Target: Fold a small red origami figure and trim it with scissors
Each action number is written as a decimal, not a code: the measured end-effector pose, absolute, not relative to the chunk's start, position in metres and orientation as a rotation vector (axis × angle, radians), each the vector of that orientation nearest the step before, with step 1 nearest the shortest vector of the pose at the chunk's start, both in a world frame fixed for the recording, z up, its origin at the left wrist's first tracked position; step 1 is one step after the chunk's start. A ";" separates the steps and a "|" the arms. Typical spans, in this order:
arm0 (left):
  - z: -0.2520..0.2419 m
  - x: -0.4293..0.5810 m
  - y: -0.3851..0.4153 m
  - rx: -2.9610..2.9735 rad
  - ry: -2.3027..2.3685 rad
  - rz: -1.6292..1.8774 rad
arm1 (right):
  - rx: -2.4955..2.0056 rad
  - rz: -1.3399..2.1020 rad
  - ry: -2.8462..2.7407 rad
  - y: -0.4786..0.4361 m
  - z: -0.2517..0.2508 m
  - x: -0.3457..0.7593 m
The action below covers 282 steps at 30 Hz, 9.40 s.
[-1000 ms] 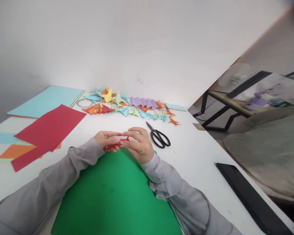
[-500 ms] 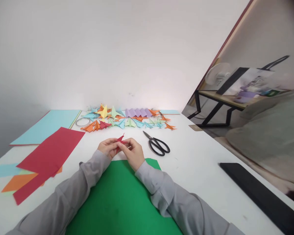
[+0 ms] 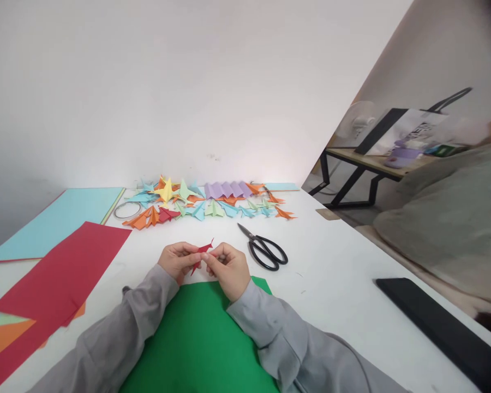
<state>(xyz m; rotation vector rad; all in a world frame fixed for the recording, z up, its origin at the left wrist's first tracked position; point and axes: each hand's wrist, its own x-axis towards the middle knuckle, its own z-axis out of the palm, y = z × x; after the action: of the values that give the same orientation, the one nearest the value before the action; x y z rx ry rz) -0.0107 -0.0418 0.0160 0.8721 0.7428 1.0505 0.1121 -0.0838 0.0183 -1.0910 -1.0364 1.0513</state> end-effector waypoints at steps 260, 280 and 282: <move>0.001 -0.004 -0.026 1.557 0.917 1.279 | -1.328 1.602 -0.992 -0.137 0.047 0.118; 0.013 -0.005 -0.031 1.625 0.873 1.229 | -1.426 1.526 -1.067 -0.141 0.055 0.119; 0.012 -0.005 -0.031 1.635 0.871 1.230 | -1.435 1.522 -1.067 -0.140 0.055 0.119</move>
<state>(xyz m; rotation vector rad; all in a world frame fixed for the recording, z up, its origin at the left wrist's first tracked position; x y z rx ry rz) -0.0049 -0.0307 0.0117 1.6354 0.8708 1.2297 0.1191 -0.1402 0.0547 -1.4346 -1.0672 1.5223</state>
